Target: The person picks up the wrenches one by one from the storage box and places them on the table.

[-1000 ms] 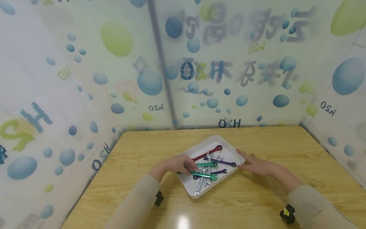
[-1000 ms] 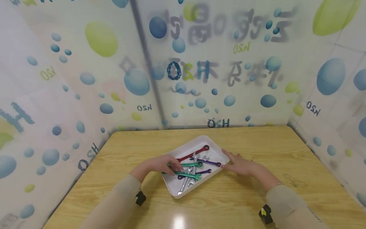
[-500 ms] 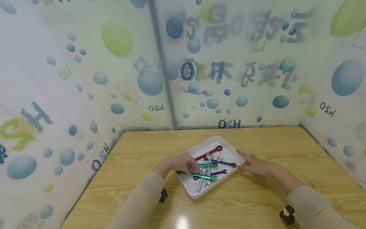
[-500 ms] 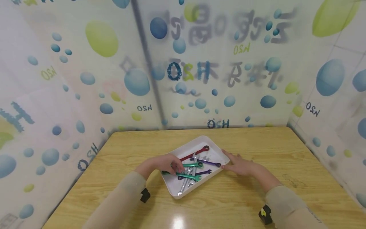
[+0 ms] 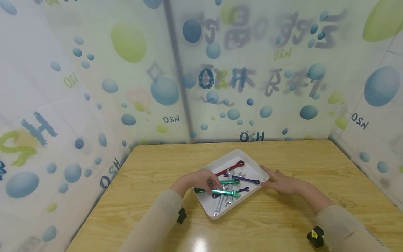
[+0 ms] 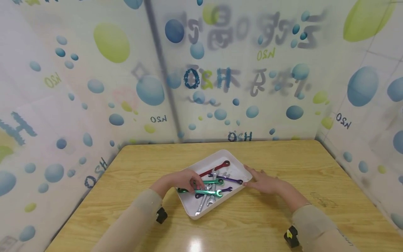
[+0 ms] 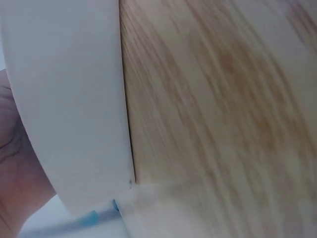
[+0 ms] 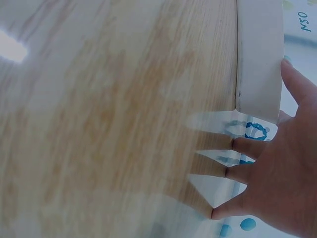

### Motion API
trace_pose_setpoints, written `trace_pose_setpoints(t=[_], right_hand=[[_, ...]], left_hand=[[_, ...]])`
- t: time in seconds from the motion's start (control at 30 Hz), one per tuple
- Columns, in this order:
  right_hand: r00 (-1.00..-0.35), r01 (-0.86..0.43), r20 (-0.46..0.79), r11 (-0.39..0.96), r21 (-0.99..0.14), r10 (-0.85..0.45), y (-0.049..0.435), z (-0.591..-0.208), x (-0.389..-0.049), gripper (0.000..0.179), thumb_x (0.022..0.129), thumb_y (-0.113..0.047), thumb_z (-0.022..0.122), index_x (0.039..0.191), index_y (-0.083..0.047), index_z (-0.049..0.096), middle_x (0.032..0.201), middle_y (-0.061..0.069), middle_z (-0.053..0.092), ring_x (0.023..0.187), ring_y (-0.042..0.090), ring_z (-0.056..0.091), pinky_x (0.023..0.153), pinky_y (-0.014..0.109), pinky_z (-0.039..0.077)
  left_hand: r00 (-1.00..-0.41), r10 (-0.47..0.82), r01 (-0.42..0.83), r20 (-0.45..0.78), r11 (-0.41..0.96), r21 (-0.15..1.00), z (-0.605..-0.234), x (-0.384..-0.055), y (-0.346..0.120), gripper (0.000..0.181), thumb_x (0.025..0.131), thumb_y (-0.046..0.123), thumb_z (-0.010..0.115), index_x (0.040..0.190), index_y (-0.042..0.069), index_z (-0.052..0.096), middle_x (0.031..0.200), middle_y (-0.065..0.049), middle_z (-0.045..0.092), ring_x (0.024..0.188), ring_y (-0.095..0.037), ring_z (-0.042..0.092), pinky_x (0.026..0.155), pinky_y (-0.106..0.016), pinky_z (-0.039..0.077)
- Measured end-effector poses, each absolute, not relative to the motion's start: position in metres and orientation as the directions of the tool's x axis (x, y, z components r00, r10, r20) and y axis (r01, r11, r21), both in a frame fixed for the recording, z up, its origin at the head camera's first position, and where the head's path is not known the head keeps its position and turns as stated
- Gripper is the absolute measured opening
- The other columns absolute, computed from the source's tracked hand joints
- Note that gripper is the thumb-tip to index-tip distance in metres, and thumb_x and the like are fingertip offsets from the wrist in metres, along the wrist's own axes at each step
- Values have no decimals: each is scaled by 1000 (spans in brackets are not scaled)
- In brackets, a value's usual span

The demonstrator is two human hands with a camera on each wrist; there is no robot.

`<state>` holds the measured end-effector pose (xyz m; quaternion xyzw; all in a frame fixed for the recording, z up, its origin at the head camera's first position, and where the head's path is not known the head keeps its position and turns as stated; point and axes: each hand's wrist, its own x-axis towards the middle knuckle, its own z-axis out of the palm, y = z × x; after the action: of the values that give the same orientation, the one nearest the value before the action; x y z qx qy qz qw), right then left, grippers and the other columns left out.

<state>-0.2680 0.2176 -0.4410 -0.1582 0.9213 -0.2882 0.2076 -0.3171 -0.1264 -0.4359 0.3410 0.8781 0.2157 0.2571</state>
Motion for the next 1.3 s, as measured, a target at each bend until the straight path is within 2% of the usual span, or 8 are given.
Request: trace_pose_setpoints(t=[0.23,0.47,0.6,0.83,1.07,1.3], right_hand=[[-866,-161,-299,791,-591,-400,218,-444,-270,83,97,-56,48,158,-16,7,158,28,8,137,58,-9,96,80,3],[-867,-175,-292,794,-582,-405,215,-444,-268,82,97,-54,49,157,-15,9,156,30,10,136,61,-5,94,81,6],[-868,-173,-292,796,-581,-402,215,-444,-269,83,97,-54,50,157,-14,9,156,30,11,136,60,-5,95,81,6],[-867,-170,-293,792,-586,-403,214,-445,-269,83,97,-54,50,157,-15,10,157,29,11,136,60,-6,95,81,7],[-867,-170,-292,792,-587,-403,214,-440,-267,83,97,-54,50,157,-14,10,156,30,10,136,60,-7,94,81,5],[-870,-163,-296,796,-583,-395,216,-440,-266,83,96,-55,50,157,-15,10,156,31,11,136,60,-6,95,81,6]], left_hand=[[-625,731,503,-274,646,575,-436,-318,-126,38,77,-4,79,106,20,75,85,11,64,80,-5,59,75,-21,49],[-653,707,467,-270,658,591,-439,-318,-123,38,76,-4,79,107,18,76,84,10,64,78,-5,58,71,-21,49],[-678,679,419,-280,671,611,-438,-317,-122,37,77,-5,78,106,18,76,84,8,64,79,-7,57,71,-22,49],[-704,640,307,-308,665,681,-436,-314,-122,37,78,-6,76,108,16,76,86,1,65,78,-12,55,64,-24,48],[-747,580,198,-325,660,724,-427,-314,-129,37,83,-1,73,113,21,74,96,0,63,87,-17,56,72,-30,50],[-786,538,111,-305,608,786,-413,-318,-138,39,84,-5,70,116,18,72,102,-3,64,90,-20,58,73,-32,52]])
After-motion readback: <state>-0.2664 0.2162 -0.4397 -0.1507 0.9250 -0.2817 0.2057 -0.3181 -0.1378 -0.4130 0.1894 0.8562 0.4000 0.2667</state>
